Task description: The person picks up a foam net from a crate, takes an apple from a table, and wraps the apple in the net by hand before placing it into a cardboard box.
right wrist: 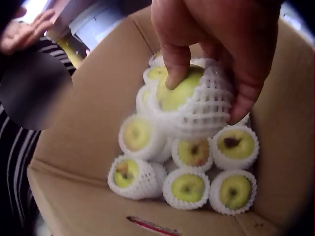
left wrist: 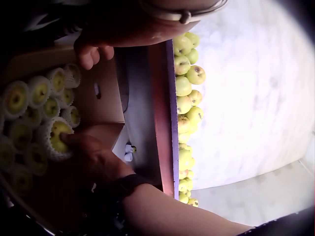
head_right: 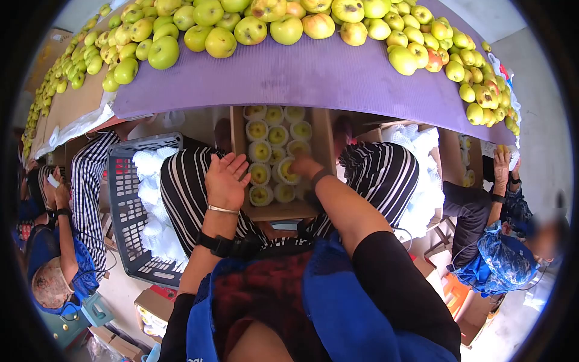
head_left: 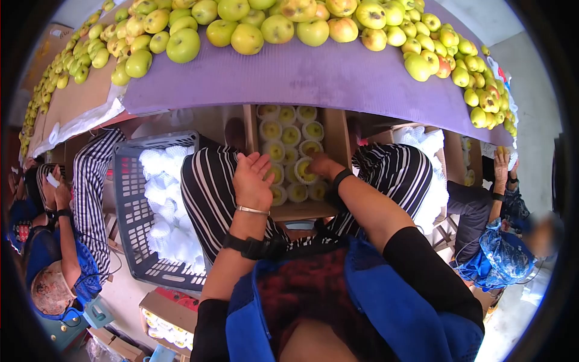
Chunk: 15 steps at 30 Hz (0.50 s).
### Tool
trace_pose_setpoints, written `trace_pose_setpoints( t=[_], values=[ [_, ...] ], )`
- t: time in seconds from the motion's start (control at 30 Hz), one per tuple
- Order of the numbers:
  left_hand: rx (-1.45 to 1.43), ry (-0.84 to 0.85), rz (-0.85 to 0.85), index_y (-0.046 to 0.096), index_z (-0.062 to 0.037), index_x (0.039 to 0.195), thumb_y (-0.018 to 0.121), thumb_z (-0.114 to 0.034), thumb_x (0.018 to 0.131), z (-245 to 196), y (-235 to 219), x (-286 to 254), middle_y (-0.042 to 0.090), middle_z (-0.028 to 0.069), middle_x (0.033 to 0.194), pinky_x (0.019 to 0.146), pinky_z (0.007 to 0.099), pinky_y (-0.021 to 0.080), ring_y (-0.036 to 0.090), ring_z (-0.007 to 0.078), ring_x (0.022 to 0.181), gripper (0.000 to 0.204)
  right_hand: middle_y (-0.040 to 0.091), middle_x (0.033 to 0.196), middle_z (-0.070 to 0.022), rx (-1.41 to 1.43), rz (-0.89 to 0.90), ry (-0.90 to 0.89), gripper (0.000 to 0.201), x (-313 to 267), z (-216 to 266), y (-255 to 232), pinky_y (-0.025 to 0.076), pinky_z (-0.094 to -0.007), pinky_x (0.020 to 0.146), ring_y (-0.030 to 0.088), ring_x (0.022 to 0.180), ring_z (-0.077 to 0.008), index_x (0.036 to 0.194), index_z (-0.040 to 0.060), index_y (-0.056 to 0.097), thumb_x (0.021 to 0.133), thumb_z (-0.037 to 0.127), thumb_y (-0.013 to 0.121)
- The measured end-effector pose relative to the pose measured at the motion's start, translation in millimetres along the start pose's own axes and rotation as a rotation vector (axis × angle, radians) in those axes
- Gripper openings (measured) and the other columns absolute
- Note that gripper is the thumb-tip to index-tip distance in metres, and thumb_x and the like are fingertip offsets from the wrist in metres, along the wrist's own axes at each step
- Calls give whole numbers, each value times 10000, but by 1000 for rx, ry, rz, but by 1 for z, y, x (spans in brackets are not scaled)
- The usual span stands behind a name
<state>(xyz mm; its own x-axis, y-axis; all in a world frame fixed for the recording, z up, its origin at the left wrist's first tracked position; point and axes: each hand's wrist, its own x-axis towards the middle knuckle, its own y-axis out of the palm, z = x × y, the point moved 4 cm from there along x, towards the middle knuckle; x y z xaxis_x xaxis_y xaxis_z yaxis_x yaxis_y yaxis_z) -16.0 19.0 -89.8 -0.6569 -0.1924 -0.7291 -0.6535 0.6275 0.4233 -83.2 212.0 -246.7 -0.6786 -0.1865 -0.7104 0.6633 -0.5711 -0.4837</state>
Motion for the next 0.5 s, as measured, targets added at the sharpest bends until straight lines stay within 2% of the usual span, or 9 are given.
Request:
trace_pose_setpoints(
  t=[0.03,0.07,0.13,0.17,0.23,0.37,0.43,0.5],
  values=[
    [-33,-1,13,423,-22,1060,340,-456,851,-1,0,0,470,181,1119,918,439,237,385,306,1075,489,535,1049,-178,-218,31,21,566,6,-5,10,436,-326,779,535,941,-277,1064,-40,499,598,215,695],
    [-67,-2,28,436,-29,1038,345,-456,849,-2,1,0,481,176,1103,905,428,253,400,298,1054,476,535,1049,-178,-215,37,28,566,11,-10,17,436,-326,779,535,941,-277,1064,-40,499,598,215,695],
    [-66,5,33,443,-31,1027,344,-457,849,-5,0,0,487,173,1094,895,419,262,409,294,1042,472,474,1136,-201,-438,201,36,554,16,-20,33,441,-344,793,514,981,-298,1045,-5,525,584,251,692],
    [-68,18,42,450,-34,1016,343,-459,849,-6,1,0,493,170,1086,884,409,272,418,289,1030,469,474,1136,-201,-433,213,45,554,15,-23,38,441,-344,793,514,981,-298,1045,-5,525,584,251,692],
    [-48,17,19,453,-38,1004,334,-453,855,-9,5,1,499,161,1073,869,398,284,428,274,1013,456,522,1062,-196,-532,165,-94,488,13,-21,47,443,-341,792,530,957,-292,974,4,561,566,239,688],
    [6,128,35,453,-40,994,310,-437,871,-16,10,3,506,150,1047,857,388,293,435,253,1001,440,544,1023,-188,-350,228,-112,471,18,-31,73,443,-351,790,539,941,-291,958,-1,565,565,234,677],
    [21,162,43,453,-39,990,305,-435,875,-18,13,3,507,148,1043,848,376,303,436,249,997,438,489,1106,-208,-464,469,-33,694,22,-34,88,394,-345,858,480,1025,-312,1167,18,419,579,257,697],
    [24,160,42,453,-39,989,303,-432,877,-18,14,4,507,147,1042,842,370,308,438,248,995,436,500,1093,-201,-445,426,-85,673,20,-32,92,400,-345,851,491,1014,-305,1164,26,425,586,247,689]
  ],
)
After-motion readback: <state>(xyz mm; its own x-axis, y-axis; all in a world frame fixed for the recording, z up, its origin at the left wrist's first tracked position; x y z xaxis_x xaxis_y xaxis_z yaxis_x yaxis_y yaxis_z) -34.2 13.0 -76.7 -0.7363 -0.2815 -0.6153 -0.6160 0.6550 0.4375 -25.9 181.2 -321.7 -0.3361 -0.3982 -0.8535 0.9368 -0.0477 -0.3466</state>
